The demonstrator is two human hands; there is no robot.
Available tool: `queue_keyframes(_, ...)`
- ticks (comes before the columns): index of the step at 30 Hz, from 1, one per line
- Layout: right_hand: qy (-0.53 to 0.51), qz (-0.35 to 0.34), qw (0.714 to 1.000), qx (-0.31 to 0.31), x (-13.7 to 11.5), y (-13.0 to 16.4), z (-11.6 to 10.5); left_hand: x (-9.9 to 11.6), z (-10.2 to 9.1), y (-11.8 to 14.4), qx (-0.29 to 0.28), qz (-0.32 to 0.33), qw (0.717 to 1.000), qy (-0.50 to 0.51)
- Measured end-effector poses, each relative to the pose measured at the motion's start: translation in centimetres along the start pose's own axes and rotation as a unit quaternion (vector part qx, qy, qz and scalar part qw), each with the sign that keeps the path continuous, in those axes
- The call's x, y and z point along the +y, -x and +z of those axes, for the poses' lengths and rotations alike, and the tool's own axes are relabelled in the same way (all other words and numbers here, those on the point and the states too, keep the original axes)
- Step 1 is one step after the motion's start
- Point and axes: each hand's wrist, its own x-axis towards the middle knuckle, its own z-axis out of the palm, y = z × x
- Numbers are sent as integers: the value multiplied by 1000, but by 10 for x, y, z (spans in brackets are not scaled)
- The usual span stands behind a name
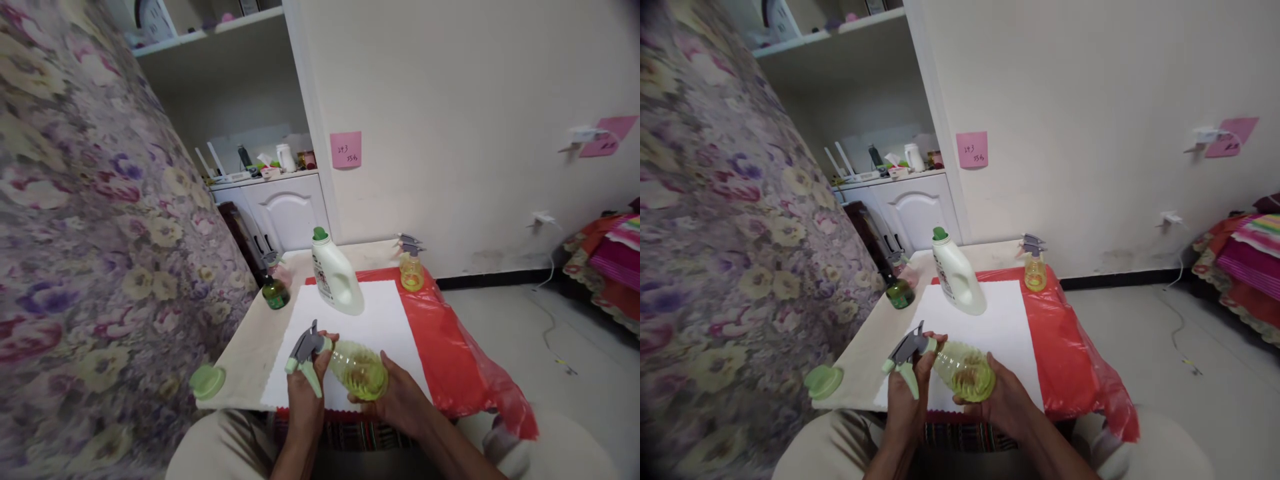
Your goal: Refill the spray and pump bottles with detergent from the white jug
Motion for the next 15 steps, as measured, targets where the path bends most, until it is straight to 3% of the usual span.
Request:
queue_keyframes(3,13,-31,999,-17,0,1,-1,-1,0,1,20,-5,1000,12)
queue_keyframes(6,28,-10,999,27,-1,-2,-8,6,2,2,18,-31,999,-11)
queue_keyframes(10,44,106,991,71,-3,-6,-18,14,2,0,-50,-81,995,13)
queue_keyframes(12,38,169,983,54,-3,-6,-21,17,3,0,-94,-89,991,30)
queue_keyframes(15,13,209,978,24,-2,-4,-20,21,5,0,-137,-64,988,12)
